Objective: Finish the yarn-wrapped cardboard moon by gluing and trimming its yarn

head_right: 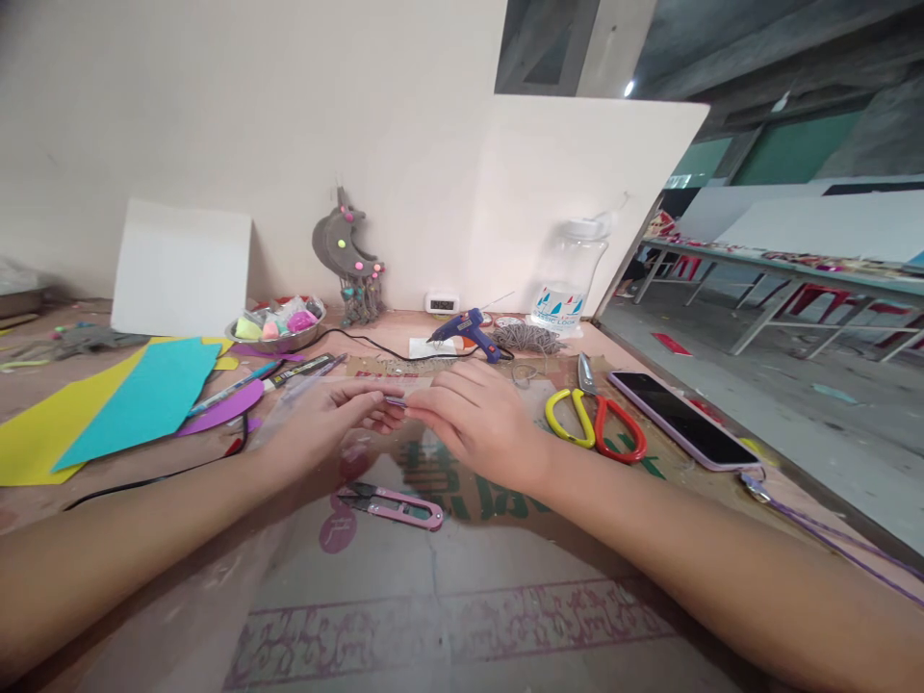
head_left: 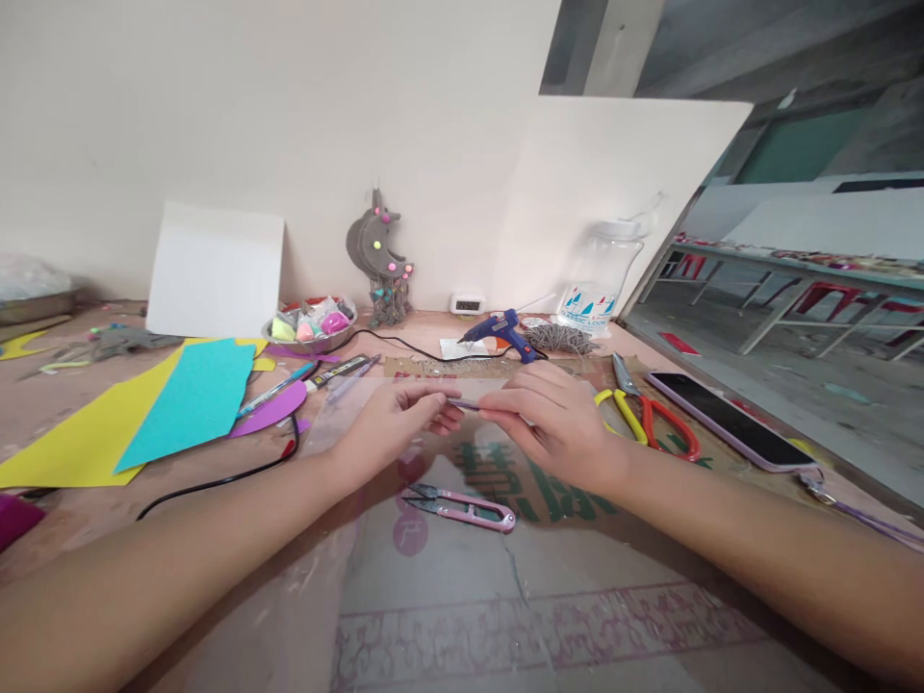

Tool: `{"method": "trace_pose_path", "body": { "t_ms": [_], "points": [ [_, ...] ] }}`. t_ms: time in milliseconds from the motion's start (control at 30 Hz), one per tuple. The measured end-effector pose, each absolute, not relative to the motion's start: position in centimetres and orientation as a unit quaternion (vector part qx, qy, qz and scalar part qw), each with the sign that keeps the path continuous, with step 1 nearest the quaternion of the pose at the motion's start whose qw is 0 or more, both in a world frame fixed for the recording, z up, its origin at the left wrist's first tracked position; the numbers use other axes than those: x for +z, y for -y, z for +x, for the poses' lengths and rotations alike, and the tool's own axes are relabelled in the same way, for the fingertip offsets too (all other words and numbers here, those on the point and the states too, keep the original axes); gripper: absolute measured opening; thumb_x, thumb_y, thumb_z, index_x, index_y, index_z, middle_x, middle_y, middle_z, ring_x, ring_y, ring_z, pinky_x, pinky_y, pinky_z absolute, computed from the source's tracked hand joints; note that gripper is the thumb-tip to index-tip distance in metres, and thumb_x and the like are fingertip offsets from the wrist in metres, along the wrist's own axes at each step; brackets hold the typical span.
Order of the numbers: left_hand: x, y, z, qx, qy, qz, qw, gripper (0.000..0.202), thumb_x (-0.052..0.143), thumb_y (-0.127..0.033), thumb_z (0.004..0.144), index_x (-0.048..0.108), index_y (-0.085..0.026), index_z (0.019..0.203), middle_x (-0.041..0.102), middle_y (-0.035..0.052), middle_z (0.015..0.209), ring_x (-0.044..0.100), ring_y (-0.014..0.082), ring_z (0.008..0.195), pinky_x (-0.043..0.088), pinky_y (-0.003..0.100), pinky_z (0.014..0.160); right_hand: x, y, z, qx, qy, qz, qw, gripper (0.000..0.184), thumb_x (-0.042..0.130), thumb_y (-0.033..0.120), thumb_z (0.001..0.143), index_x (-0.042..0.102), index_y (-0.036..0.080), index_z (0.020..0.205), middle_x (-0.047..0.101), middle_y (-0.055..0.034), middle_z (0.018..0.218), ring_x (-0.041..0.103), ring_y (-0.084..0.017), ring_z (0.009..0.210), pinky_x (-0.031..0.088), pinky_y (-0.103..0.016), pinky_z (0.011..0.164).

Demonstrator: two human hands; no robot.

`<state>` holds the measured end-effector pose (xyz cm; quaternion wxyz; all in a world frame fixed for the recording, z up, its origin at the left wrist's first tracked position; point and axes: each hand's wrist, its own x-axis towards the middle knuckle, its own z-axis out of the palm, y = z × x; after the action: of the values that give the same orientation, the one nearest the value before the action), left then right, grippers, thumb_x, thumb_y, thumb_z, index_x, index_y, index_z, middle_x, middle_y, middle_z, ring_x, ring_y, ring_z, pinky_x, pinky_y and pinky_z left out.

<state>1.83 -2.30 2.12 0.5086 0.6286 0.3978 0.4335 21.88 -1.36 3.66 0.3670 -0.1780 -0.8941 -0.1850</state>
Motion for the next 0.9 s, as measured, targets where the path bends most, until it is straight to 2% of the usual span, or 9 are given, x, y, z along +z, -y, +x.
{"method": "trace_pose_path", "body": {
  "t_ms": [167, 700, 800, 900],
  "points": [
    [2.13, 2.32, 1.77, 0.430, -0.403, 0.642, 0.491, 0.030, 0.053, -0.033, 0.081, 0.068, -0.012, 0.097, 0.070, 0.0075, 0.080, 0.065, 0.0145, 0.072, 0.052, 0.026, 0.071, 3.63, 1.19, 21.85, -0.184, 0.886, -0.189, 0.381, 0.005, 0.055, 0.015, 0.083, 0.060, 0.016, 0.085, 0.060, -0.0023, 0.068, 0.049, -0.013, 0.065, 0.037, -0.028, 0.062],
    [2.37, 2.57, 1.90, 0.429, -0.408, 0.659, 0.463, 0.030, 0.049, -0.030, 0.083, 0.068, -0.015, 0.100, 0.071, 0.0079, 0.089, 0.065, 0.0159, 0.078, 0.052, 0.030, 0.075, 3.83, 1.42, 21.63, -0.168, 0.887, -0.193, 0.383, 0.005, 0.056, 0.017, 0.083, 0.061, 0.017, 0.083, 0.064, -0.0025, 0.070, 0.051, -0.014, 0.066, 0.040, -0.028, 0.065],
    [2.38, 2.59, 1.86, 0.438, -0.395, 0.643, 0.488, 0.032, 0.045, -0.034, 0.085, 0.068, -0.015, 0.099, 0.071, 0.0087, 0.086, 0.065, 0.0163, 0.076, 0.052, 0.030, 0.073, 4.01, 1.49, 21.50, -0.121, 0.874, -0.230, 0.410, 0.007, 0.055, 0.020, 0.083, 0.062, 0.018, 0.083, 0.064, -0.0025, 0.071, 0.054, -0.013, 0.067, 0.042, -0.028, 0.066],
    [2.11, 2.50, 1.71, 0.439, -0.383, 0.644, 0.496, 0.034, 0.043, -0.038, 0.086, 0.068, -0.015, 0.095, 0.069, 0.0075, 0.078, 0.063, 0.0148, 0.070, 0.051, 0.026, 0.066, 4.27, 1.16, 21.40, -0.008, 0.838, -0.311, 0.448, 0.009, 0.055, 0.023, 0.084, 0.063, 0.018, 0.082, 0.066, -0.0027, 0.076, 0.058, -0.014, 0.072, 0.044, -0.026, 0.068]
  ]
}}
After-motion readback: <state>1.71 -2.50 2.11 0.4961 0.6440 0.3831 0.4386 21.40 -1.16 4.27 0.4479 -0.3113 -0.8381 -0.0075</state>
